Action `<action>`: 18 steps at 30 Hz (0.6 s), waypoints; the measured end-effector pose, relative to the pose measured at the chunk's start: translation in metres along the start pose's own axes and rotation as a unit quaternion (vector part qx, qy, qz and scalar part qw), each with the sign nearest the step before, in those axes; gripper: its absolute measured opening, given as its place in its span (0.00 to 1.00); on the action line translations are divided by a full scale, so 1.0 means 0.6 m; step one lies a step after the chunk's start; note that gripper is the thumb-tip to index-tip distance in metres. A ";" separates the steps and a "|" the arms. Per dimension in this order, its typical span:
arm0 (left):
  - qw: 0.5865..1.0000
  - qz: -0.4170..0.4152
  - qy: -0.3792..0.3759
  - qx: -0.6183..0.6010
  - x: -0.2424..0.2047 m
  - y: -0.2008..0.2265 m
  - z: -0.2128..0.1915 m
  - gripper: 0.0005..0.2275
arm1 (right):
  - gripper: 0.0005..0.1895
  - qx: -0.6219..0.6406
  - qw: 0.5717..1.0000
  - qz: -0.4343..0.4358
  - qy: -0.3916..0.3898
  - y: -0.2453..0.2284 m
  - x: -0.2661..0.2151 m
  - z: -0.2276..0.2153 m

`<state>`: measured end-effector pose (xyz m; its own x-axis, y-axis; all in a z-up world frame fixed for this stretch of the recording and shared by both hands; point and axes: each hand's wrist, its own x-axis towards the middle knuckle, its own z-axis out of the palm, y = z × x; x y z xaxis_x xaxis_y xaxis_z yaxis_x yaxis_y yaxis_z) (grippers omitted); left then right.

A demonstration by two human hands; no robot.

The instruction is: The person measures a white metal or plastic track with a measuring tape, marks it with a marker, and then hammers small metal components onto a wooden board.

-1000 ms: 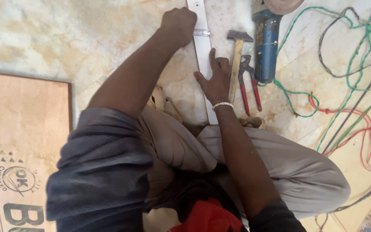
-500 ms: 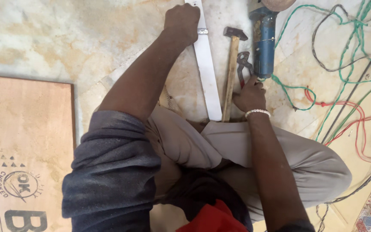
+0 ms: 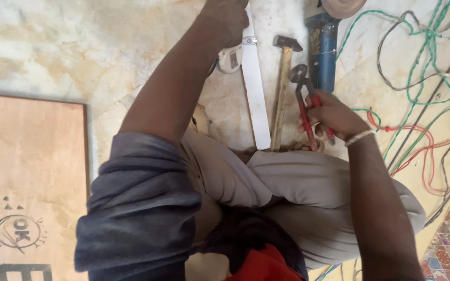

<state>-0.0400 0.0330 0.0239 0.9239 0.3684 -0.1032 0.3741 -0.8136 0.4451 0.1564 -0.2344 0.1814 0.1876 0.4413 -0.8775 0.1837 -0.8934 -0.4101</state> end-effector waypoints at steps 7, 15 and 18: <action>0.968 -0.001 -0.036 -0.247 -0.008 0.064 -0.084 0.28 | 0.14 0.155 0.975 -0.119 -0.108 -0.122 -0.012 0.030; 0.907 0.053 -0.045 -0.416 0.006 0.084 -0.102 0.09 | 0.34 0.099 0.943 -0.310 -0.067 -0.194 -0.056 -0.012; 0.870 -0.009 -0.078 -0.487 0.022 0.066 -0.063 0.09 | 0.35 0.015 0.888 -0.454 0.075 -0.156 -0.019 0.029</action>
<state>-0.0160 0.0228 0.0738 0.9464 0.2504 -0.2039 0.2137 -0.0122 0.9768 0.1201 -0.1574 0.2254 0.1021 0.9848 -0.1405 0.2997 -0.1651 -0.9396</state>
